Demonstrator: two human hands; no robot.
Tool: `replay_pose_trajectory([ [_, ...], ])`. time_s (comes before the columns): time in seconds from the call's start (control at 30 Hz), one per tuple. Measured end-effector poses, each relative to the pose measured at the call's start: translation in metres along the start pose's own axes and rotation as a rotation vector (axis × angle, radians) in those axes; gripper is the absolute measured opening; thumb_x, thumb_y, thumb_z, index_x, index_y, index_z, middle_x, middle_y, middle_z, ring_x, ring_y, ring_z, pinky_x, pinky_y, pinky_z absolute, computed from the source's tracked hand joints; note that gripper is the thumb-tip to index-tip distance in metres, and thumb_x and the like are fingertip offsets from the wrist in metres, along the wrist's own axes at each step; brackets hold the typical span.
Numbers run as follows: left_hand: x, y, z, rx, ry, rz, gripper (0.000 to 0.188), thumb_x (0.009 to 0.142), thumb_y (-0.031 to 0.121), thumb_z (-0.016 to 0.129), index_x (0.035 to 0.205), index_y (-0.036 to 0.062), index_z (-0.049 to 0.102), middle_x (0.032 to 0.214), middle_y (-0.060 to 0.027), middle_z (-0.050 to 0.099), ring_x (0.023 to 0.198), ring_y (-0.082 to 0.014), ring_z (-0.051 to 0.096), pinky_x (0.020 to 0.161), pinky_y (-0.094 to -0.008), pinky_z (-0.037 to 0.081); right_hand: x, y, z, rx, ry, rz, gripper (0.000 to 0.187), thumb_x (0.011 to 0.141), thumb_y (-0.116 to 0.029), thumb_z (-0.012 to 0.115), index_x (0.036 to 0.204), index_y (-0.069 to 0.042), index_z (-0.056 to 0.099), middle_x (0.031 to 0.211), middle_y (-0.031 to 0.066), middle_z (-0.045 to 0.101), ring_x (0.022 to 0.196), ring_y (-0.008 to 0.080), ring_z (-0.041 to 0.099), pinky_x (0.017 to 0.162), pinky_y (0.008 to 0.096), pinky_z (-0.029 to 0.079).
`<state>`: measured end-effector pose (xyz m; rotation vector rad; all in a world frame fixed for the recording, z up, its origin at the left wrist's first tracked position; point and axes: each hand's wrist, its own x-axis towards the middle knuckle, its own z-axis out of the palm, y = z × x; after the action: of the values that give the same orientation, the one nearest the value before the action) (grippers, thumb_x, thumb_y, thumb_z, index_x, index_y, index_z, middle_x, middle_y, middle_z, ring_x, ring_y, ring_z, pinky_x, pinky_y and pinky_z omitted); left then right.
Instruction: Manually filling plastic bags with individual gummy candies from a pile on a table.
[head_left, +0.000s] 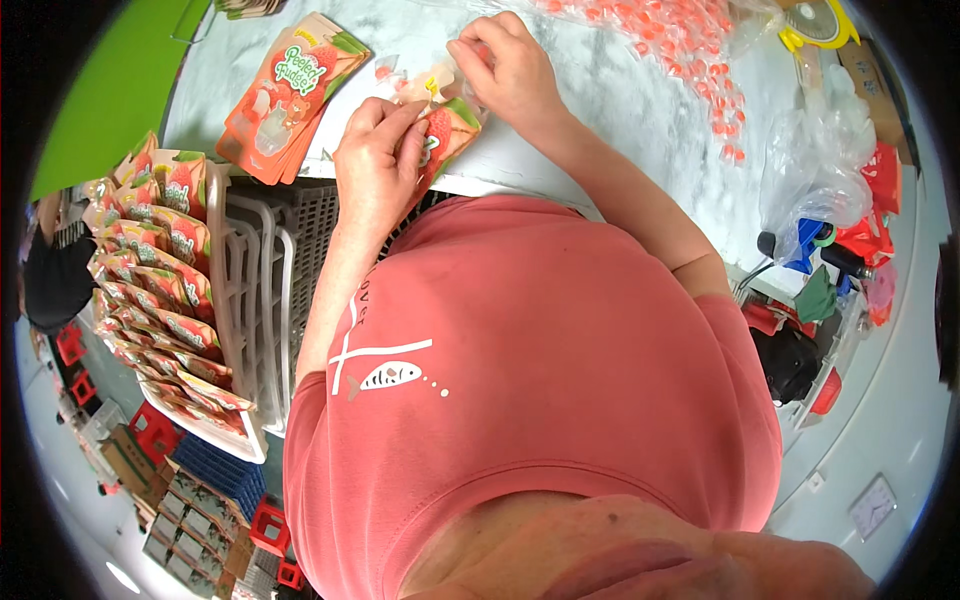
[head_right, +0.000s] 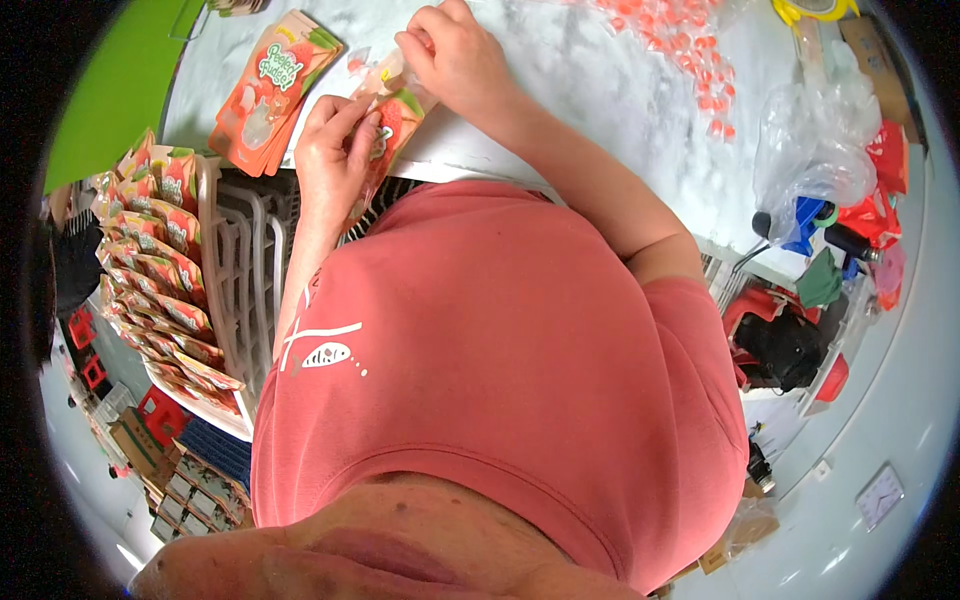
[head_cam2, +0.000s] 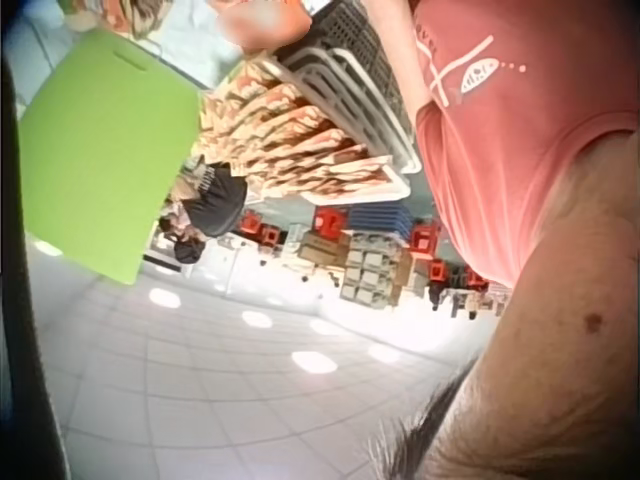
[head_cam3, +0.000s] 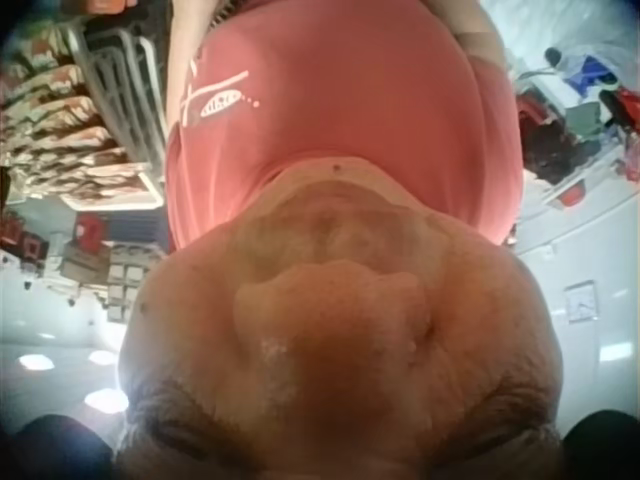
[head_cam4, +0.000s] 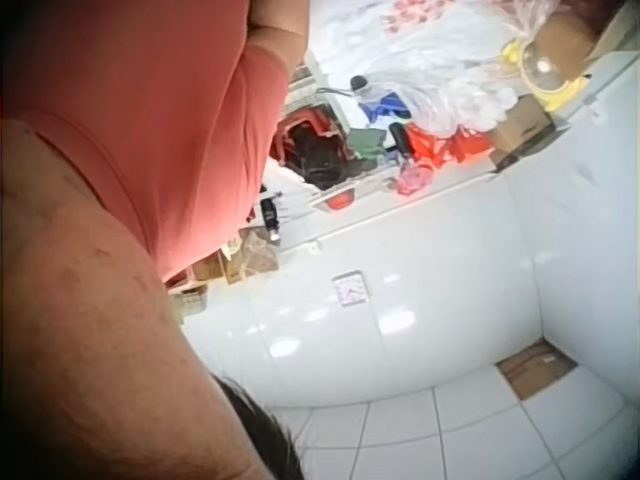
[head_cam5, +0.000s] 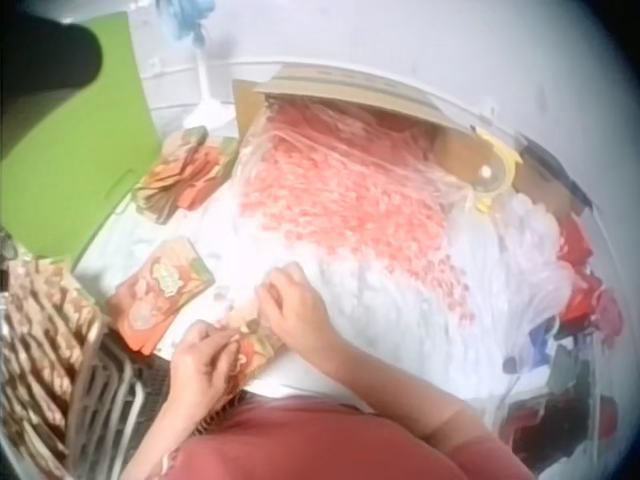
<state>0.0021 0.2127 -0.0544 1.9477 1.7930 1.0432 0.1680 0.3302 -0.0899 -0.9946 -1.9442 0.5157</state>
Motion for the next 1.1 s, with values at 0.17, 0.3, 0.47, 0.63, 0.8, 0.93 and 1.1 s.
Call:
replay_pose_trajectory([
  [0.17,0.001,-0.004,0.001,0.011,0.052,-0.044,0.019,0.087,0.008,0.072,0.105,0.0056,0.075,0.088,-0.0099,0.063,0.082,-0.0266,0.065,0.074,-0.0368,0.053,-0.006,-0.015,-0.002,0.067,0.086,-0.004,0.015,0.09,-0.019,0.072,0.092,-0.005,0.068,0.091,0.0084,0.061,0.066,0.0207,0.064,0.06,0.0323,0.051],
  [0.3,0.0,-0.002,-0.001,0.006,0.051,-0.04,0.019,0.087,0.008,0.072,0.106,0.006,0.075,0.088,-0.0098,0.063,0.081,-0.0264,0.065,0.074,-0.0368,0.053,-0.009,-0.015,-0.002,0.027,0.081,-0.021,0.015,0.09,-0.019,0.073,0.09,-0.005,0.068,0.091,0.0068,0.062,0.064,0.0208,0.063,0.059,0.0335,0.052],
  [0.47,0.001,0.001,-0.004,0.005,0.085,-0.053,0.018,0.087,0.008,0.073,0.105,0.0058,0.076,0.085,-0.0096,0.061,0.079,-0.0244,0.064,0.072,-0.0353,0.053,-0.009,-0.02,-0.007,-0.164,0.017,-0.127,0.011,0.092,-0.02,0.071,0.091,-0.009,0.069,0.084,0.0025,0.064,0.063,0.0218,0.064,0.057,0.0361,0.053],
  [0.63,0.001,0.001,-0.001,-0.024,0.073,-0.017,0.019,0.086,0.007,0.073,0.105,0.0052,0.075,0.083,-0.0092,0.059,0.076,-0.0235,0.062,0.07,-0.0345,0.052,-0.003,-0.021,-0.004,0.017,-0.018,-0.043,0.016,0.1,-0.02,0.059,0.097,-0.007,0.067,0.074,0.0053,0.067,0.064,0.0187,0.067,0.056,0.0338,0.051],
  [0.8,0.001,0.0,-0.001,-0.031,0.073,0.008,0.019,0.086,0.007,0.073,0.104,0.0051,0.075,0.084,-0.0088,0.06,0.077,-0.0233,0.063,0.072,-0.0343,0.053,0.008,-0.033,-0.012,0.256,-0.105,0.122,0.023,0.105,-0.021,0.05,0.101,-0.005,0.066,0.062,0.0049,0.064,0.06,0.0155,0.066,0.055,0.0306,0.05],
  [0.93,0.003,0.002,-0.001,-0.026,0.079,0.015,0.017,0.086,0.007,0.073,0.103,0.0053,0.075,0.083,-0.0085,0.061,0.077,-0.0233,0.064,0.072,-0.0338,0.054,0.01,-0.033,-0.013,0.268,-0.242,0.151,0.027,0.101,-0.026,0.057,0.119,-0.007,0.062,0.096,0.0121,0.067,0.087,0.0215,0.067,0.074,0.0356,0.052],
  [1.1,0.008,0.003,-0.004,0.002,0.071,0.021,0.017,0.086,0.007,0.073,0.103,0.0057,0.075,0.083,-0.0088,0.062,0.078,-0.0235,0.065,0.073,-0.0339,0.054,0.01,-0.023,0.006,0.601,-0.06,0.174,0.017,0.105,-0.015,0.051,0.118,-0.007,0.058,0.08,0.0035,0.057,0.067,0.0116,0.057,0.062,0.0258,0.049],
])
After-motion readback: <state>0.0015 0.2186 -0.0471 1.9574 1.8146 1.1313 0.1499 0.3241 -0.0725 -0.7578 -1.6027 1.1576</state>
